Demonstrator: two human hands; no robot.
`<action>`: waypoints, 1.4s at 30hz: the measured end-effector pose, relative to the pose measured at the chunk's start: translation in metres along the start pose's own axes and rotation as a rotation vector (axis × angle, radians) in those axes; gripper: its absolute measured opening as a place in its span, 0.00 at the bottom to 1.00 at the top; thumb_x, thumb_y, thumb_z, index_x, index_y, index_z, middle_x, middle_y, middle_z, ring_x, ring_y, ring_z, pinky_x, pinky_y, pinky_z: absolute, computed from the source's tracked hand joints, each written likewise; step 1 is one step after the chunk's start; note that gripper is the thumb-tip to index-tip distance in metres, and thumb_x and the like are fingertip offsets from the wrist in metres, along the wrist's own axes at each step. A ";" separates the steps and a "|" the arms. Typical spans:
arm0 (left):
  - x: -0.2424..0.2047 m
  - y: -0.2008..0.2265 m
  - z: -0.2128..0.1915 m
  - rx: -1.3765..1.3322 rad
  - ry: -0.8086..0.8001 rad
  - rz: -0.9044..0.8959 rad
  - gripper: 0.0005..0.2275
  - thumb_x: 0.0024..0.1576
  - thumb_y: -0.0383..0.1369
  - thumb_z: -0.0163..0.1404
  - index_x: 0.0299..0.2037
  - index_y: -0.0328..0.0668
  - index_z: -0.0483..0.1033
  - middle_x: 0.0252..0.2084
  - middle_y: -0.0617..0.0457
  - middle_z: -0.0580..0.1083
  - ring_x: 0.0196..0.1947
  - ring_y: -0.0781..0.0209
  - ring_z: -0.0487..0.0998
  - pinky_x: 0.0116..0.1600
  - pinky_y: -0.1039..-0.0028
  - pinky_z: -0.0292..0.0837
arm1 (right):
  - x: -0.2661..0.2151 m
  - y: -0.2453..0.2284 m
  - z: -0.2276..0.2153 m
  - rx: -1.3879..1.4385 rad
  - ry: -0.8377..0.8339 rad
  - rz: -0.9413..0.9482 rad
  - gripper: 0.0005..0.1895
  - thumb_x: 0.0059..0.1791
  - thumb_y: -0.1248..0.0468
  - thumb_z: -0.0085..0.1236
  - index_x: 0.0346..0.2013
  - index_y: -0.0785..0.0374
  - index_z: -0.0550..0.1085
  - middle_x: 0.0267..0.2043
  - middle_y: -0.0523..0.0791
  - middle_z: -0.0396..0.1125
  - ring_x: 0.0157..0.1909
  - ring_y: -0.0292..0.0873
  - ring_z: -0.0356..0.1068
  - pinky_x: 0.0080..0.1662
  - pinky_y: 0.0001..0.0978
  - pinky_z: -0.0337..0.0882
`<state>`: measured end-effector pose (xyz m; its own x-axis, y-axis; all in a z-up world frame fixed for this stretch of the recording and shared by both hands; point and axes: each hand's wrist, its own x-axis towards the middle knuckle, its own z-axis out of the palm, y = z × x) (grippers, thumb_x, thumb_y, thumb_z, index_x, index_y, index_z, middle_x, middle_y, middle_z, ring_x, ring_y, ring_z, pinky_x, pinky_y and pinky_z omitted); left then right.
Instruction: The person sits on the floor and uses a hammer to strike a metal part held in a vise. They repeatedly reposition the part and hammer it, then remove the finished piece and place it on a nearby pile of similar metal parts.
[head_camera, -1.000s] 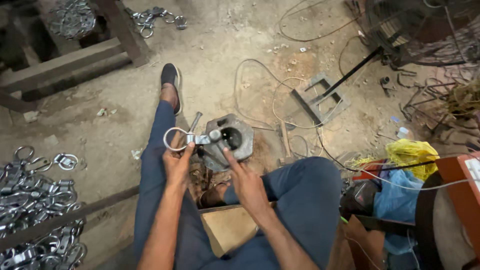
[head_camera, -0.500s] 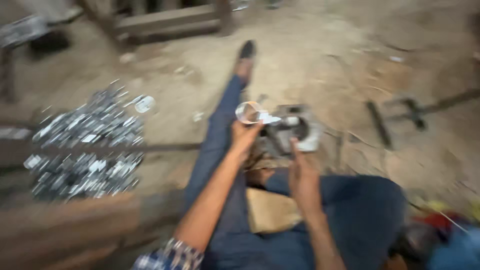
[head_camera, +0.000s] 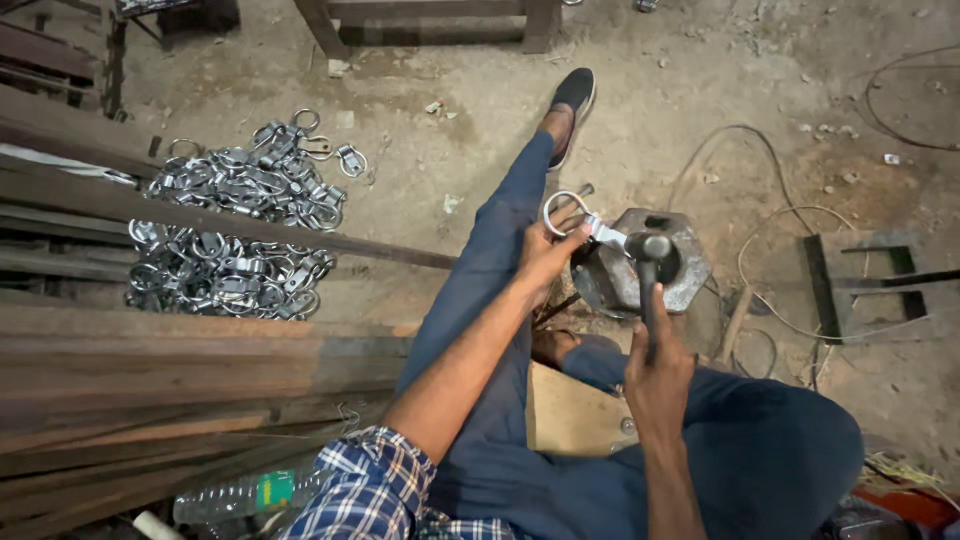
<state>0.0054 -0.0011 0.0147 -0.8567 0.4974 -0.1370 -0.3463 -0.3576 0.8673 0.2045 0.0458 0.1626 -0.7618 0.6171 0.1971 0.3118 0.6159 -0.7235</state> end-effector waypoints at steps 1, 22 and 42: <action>0.000 0.000 0.000 -0.004 -0.002 0.008 0.22 0.57 0.26 0.59 0.63 0.29 0.73 0.53 0.46 0.79 0.51 0.63 0.79 0.57 0.74 0.75 | -0.001 -0.001 0.000 0.009 0.033 -0.037 0.30 0.55 0.71 0.50 0.73 0.57 0.63 0.41 0.62 0.70 0.31 0.56 0.68 0.39 0.44 0.68; -0.008 0.014 0.004 -0.036 0.015 -0.050 0.26 0.55 0.27 0.61 0.65 0.29 0.71 0.52 0.46 0.79 0.48 0.63 0.79 0.51 0.74 0.75 | -0.007 0.022 0.008 0.004 0.175 -0.044 0.26 0.59 0.68 0.48 0.74 0.59 0.62 0.38 0.57 0.70 0.34 0.53 0.70 0.40 0.43 0.70; -0.003 0.009 0.004 -0.044 0.023 -0.020 0.24 0.56 0.24 0.60 0.63 0.31 0.73 0.52 0.46 0.80 0.49 0.64 0.80 0.53 0.75 0.75 | -0.011 0.010 -0.004 0.085 0.169 -0.086 0.27 0.55 0.73 0.48 0.70 0.64 0.64 0.55 0.60 0.71 0.53 0.58 0.73 0.52 0.41 0.71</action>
<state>0.0063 -0.0029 0.0243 -0.8580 0.4865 -0.1651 -0.3790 -0.3825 0.8427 0.2181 0.0474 0.1562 -0.6749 0.6421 0.3636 0.1951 0.6304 -0.7513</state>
